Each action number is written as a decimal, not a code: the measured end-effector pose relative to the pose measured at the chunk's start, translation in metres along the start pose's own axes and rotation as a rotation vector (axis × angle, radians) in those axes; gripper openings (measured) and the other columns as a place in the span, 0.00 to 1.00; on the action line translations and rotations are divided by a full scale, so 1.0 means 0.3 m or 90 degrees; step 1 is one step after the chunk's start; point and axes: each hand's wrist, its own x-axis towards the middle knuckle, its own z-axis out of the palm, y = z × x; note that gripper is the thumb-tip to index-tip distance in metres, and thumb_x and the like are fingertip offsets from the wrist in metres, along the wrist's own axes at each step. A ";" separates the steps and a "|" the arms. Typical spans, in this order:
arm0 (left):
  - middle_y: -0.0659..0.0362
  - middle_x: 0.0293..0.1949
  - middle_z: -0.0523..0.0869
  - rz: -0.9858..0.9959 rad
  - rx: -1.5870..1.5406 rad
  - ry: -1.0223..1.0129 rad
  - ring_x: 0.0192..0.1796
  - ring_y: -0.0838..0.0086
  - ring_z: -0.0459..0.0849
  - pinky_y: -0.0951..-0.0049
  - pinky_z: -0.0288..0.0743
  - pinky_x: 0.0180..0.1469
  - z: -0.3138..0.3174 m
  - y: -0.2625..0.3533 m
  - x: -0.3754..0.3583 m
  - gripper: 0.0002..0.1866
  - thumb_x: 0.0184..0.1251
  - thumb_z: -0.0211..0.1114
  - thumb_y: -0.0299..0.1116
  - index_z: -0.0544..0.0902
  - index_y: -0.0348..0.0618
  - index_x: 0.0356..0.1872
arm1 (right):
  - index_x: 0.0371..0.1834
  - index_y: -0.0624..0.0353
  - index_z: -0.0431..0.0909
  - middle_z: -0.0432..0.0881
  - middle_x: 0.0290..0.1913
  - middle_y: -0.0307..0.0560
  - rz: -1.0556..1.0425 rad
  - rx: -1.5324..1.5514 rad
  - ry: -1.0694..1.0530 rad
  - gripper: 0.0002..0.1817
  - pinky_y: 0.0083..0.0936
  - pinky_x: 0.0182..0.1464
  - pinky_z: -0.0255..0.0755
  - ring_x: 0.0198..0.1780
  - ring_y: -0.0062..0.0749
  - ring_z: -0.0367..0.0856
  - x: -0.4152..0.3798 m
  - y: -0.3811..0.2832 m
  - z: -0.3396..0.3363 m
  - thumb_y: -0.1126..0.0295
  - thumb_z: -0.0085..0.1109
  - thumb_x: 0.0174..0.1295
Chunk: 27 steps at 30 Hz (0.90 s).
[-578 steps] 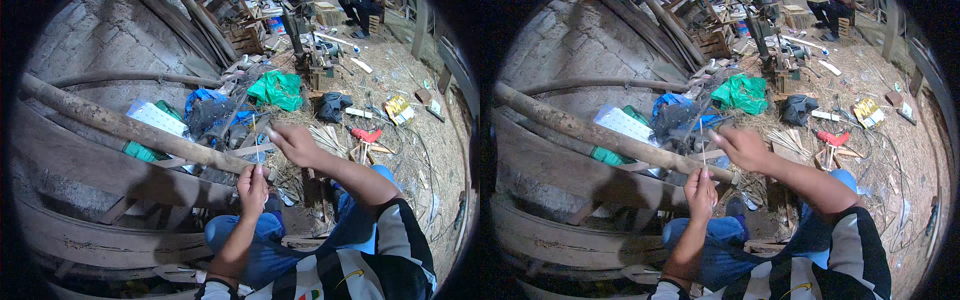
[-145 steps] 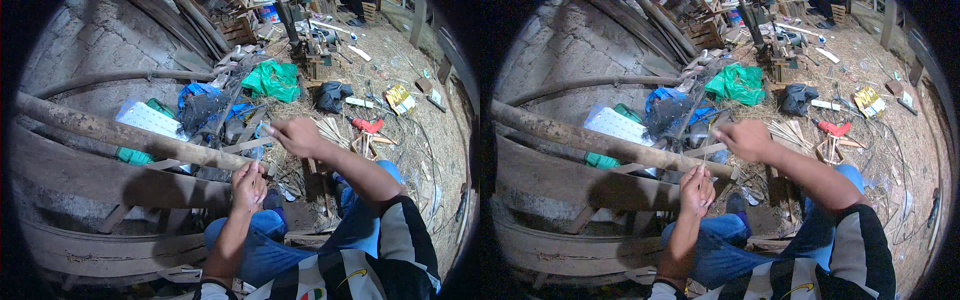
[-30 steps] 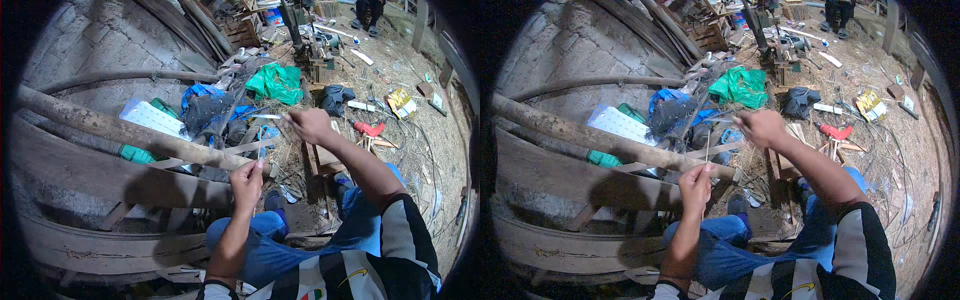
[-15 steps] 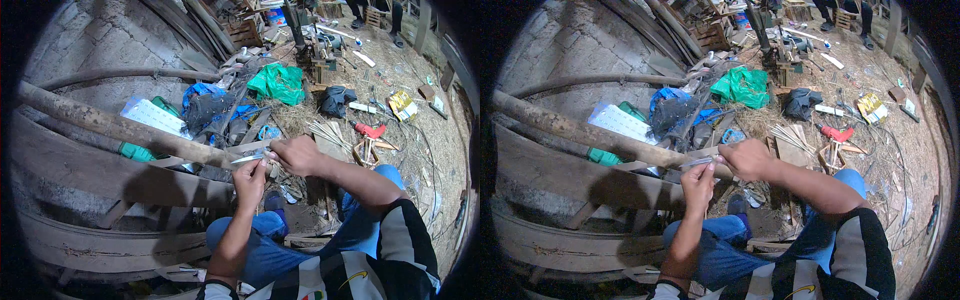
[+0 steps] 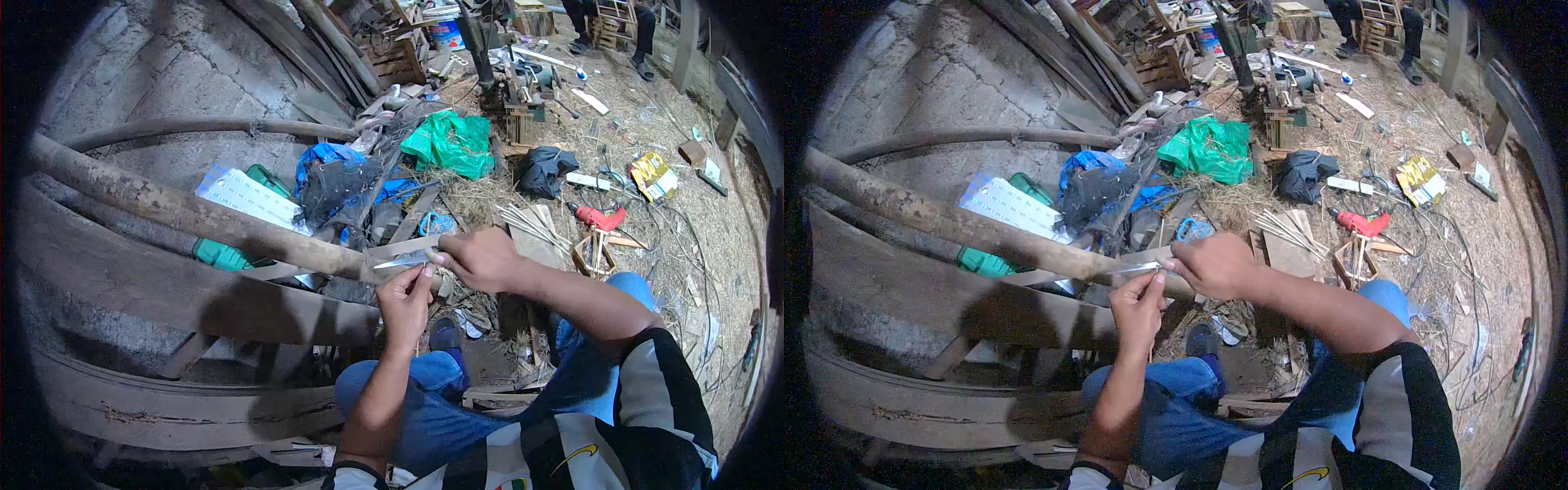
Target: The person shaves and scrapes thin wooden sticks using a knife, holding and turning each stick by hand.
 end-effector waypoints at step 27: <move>0.70 0.14 0.71 -0.089 -0.093 -0.063 0.10 0.88 0.63 0.81 0.53 0.11 0.005 0.040 -0.047 0.11 0.72 0.66 0.34 0.88 0.34 0.42 | 0.37 0.53 0.77 0.84 0.27 0.57 0.209 -0.097 0.015 0.25 0.54 0.32 0.76 0.30 0.58 0.84 0.051 0.176 -0.019 0.45 0.39 0.75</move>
